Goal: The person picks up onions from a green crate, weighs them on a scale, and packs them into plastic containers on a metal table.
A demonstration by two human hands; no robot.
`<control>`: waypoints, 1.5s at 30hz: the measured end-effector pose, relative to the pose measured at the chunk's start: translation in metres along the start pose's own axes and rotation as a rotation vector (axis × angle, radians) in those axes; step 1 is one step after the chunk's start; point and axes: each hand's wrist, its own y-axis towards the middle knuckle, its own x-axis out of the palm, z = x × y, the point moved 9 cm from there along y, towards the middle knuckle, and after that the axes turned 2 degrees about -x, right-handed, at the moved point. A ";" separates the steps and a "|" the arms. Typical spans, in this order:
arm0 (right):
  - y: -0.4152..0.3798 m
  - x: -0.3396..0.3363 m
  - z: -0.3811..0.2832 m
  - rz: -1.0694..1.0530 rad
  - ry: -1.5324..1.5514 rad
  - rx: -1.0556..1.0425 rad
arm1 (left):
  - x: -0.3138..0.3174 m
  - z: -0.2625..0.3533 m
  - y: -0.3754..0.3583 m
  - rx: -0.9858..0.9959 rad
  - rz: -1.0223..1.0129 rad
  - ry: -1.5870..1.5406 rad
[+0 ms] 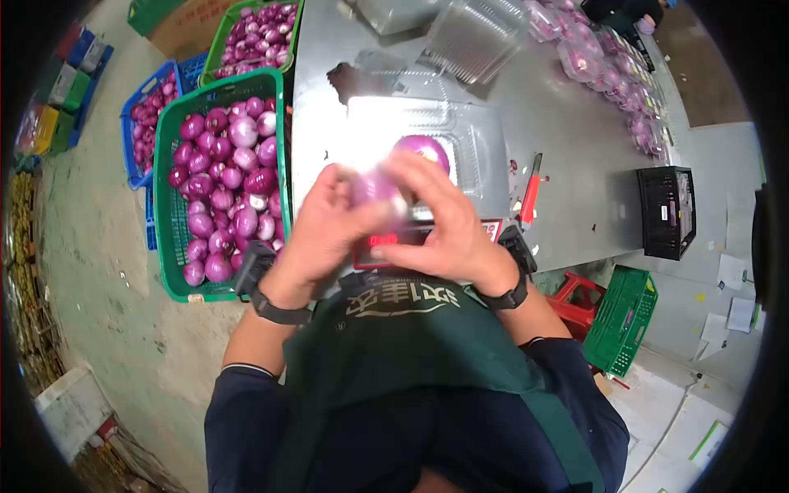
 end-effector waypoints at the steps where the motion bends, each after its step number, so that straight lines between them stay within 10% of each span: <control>1: 0.001 0.001 0.000 0.023 -0.030 -0.060 | 0.007 -0.006 0.006 -0.027 -0.010 0.055; 5: -0.035 -0.052 0.039 0.230 0.412 0.183 | 0.043 -0.004 0.013 0.002 -0.035 0.186; 9: -0.066 -0.085 0.081 0.421 0.699 0.328 | 0.070 0.032 0.017 0.496 0.210 1.133; 18: -0.080 -0.109 0.111 0.520 0.876 0.324 | 0.106 0.002 0.043 0.543 0.333 1.733; 30: -0.037 -0.104 0.087 0.321 0.034 0.176 | 0.092 0.008 0.038 0.810 0.405 1.361; 45: -0.040 -0.086 0.097 0.249 -0.500 0.117 | 0.067 -0.012 0.054 0.528 0.184 1.219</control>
